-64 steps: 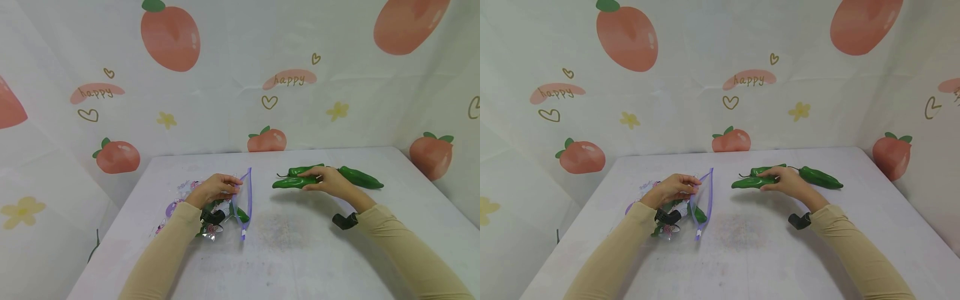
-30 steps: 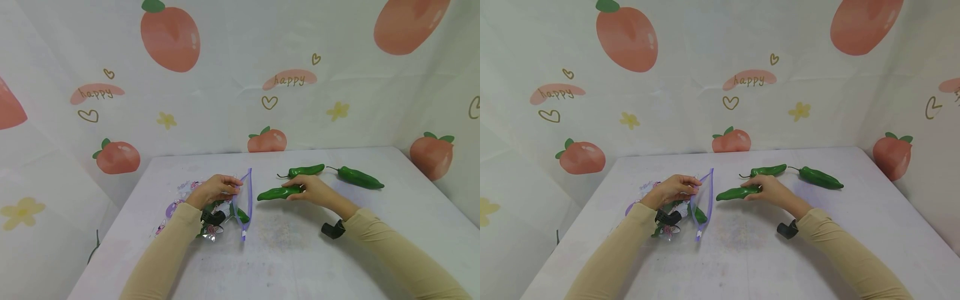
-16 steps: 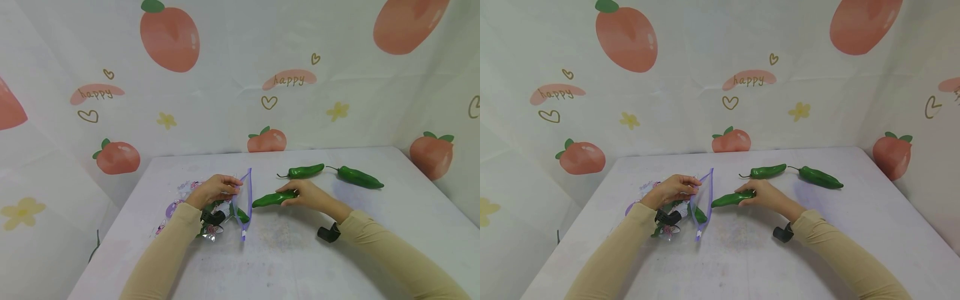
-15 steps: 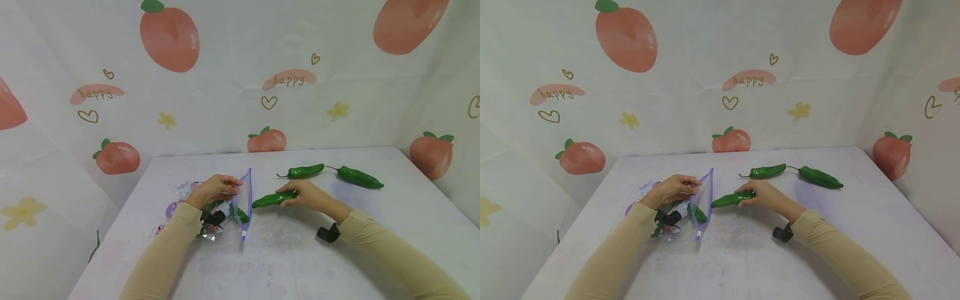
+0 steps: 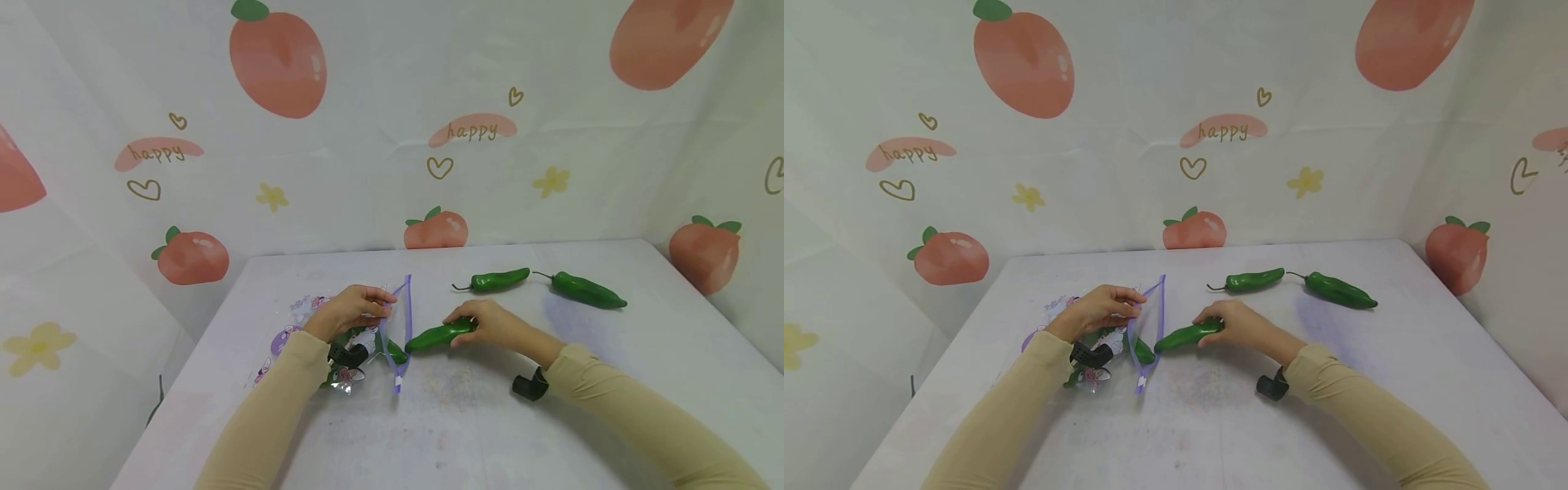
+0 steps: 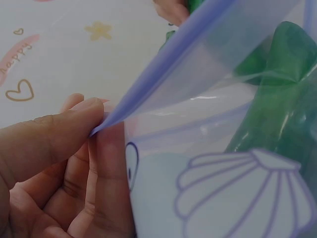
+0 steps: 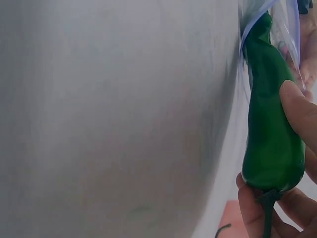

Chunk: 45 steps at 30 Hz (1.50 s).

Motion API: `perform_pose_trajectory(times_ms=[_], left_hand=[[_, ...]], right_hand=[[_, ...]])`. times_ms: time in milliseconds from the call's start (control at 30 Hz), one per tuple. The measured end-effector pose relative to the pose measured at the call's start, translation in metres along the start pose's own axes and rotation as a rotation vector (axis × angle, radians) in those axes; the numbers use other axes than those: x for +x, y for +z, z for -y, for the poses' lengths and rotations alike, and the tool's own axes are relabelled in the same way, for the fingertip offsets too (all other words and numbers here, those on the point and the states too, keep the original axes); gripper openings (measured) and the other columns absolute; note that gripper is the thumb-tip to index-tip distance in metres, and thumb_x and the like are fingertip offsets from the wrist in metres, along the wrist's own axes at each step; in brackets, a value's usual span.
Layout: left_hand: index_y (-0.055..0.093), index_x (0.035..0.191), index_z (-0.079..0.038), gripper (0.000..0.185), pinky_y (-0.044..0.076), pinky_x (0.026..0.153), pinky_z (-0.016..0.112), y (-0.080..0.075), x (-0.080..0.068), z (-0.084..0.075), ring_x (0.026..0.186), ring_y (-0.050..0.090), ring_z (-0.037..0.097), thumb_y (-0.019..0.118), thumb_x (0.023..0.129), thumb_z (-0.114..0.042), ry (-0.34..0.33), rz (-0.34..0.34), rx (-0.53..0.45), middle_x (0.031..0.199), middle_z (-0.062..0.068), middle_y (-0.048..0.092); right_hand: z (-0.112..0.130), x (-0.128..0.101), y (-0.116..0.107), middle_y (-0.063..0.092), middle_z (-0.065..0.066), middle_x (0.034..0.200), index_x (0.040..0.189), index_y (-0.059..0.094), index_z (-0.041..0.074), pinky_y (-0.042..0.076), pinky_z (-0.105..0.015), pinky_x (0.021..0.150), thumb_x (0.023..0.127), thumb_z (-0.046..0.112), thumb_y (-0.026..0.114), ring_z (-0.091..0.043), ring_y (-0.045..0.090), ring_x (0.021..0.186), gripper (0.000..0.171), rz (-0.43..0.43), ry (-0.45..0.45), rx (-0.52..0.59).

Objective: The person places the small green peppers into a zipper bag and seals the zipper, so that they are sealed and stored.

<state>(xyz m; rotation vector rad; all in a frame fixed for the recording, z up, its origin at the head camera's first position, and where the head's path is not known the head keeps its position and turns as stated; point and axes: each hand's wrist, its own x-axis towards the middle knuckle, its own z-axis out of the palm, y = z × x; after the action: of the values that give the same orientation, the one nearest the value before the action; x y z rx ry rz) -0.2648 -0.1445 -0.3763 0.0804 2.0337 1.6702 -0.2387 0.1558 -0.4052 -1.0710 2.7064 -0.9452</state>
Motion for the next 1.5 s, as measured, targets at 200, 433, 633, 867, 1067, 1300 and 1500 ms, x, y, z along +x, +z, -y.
perform_pose_trajectory(times_ms=[200,433,633,867,1067,1300,1500], left_hand=[[0.061,0.122,0.007,0.036,0.051,0.071,0.024,0.0,0.001,0.0,0.077,0.055,0.011,0.066,0.087,0.003,-0.008,0.006,0.001,0.084,-0.001,0.056],[0.064,0.118,0.004,0.032,0.051,0.072,0.024,-0.002,-0.002,0.0,0.077,0.058,0.011,0.069,0.086,-0.001,0.015,0.042,-0.004,0.085,-0.002,0.057],[0.063,0.119,0.005,0.034,0.051,0.073,0.024,-0.002,-0.001,0.0,0.079,0.058,0.011,0.069,0.087,0.0,0.015,0.049,-0.007,0.086,-0.002,0.057],[0.059,0.124,0.009,0.038,0.051,0.071,0.024,0.001,0.0,-0.001,0.077,0.057,0.011,0.066,0.087,0.003,-0.01,0.012,0.002,0.085,-0.001,0.056],[0.056,0.126,0.01,0.04,0.051,0.071,0.024,0.001,0.0,-0.002,0.078,0.056,0.011,0.065,0.088,0.003,-0.013,0.015,0.005,0.085,-0.002,0.057],[0.063,0.119,0.004,0.032,0.051,0.072,0.025,0.001,-0.001,-0.003,0.078,0.056,0.011,0.065,0.088,0.003,-0.008,0.008,0.014,0.084,-0.002,0.056],[0.067,0.114,0.0,0.026,0.051,0.072,0.024,0.001,0.0,-0.002,0.078,0.057,0.011,0.065,0.088,0.003,-0.014,0.006,0.0,0.084,-0.002,0.057]], right_hand=[[0.003,0.002,0.004,0.07,0.004,0.101,0.106,0.07,0.014,0.05,-0.024,0.075,0.077,0.035,0.081,-0.004,0.058,0.083,0.038,0.029,0.005,0.026],[0.01,0.003,0.003,0.069,0.005,0.093,0.102,0.064,0.013,0.051,-0.024,0.075,0.079,0.028,0.081,-0.005,0.059,0.083,0.032,0.068,0.024,0.067],[0.013,0.004,0.005,0.068,0.002,0.098,0.106,0.065,0.011,0.053,-0.025,0.08,0.081,0.019,0.079,-0.008,0.062,0.089,0.03,0.097,0.011,0.101],[0.017,0.004,0.007,0.066,-0.006,0.11,0.114,0.065,0.005,0.054,-0.028,0.085,0.082,0.005,0.075,-0.022,0.064,0.1,0.034,0.096,-0.045,0.153],[0.019,0.007,0.012,0.062,-0.007,0.111,0.12,0.066,0.006,0.053,-0.027,0.087,0.082,0.001,0.072,-0.023,0.064,0.103,0.039,0.089,-0.059,0.147],[0.023,0.012,0.015,0.064,-0.012,0.117,0.121,0.061,0.0,0.054,-0.026,0.084,0.082,0.002,0.073,-0.025,0.065,0.102,0.04,0.084,-0.06,0.151],[0.025,0.017,0.019,0.067,-0.007,0.109,0.112,0.061,0.003,0.055,-0.025,0.081,0.083,0.007,0.075,-0.022,0.068,0.097,0.033,0.069,-0.012,0.184]])
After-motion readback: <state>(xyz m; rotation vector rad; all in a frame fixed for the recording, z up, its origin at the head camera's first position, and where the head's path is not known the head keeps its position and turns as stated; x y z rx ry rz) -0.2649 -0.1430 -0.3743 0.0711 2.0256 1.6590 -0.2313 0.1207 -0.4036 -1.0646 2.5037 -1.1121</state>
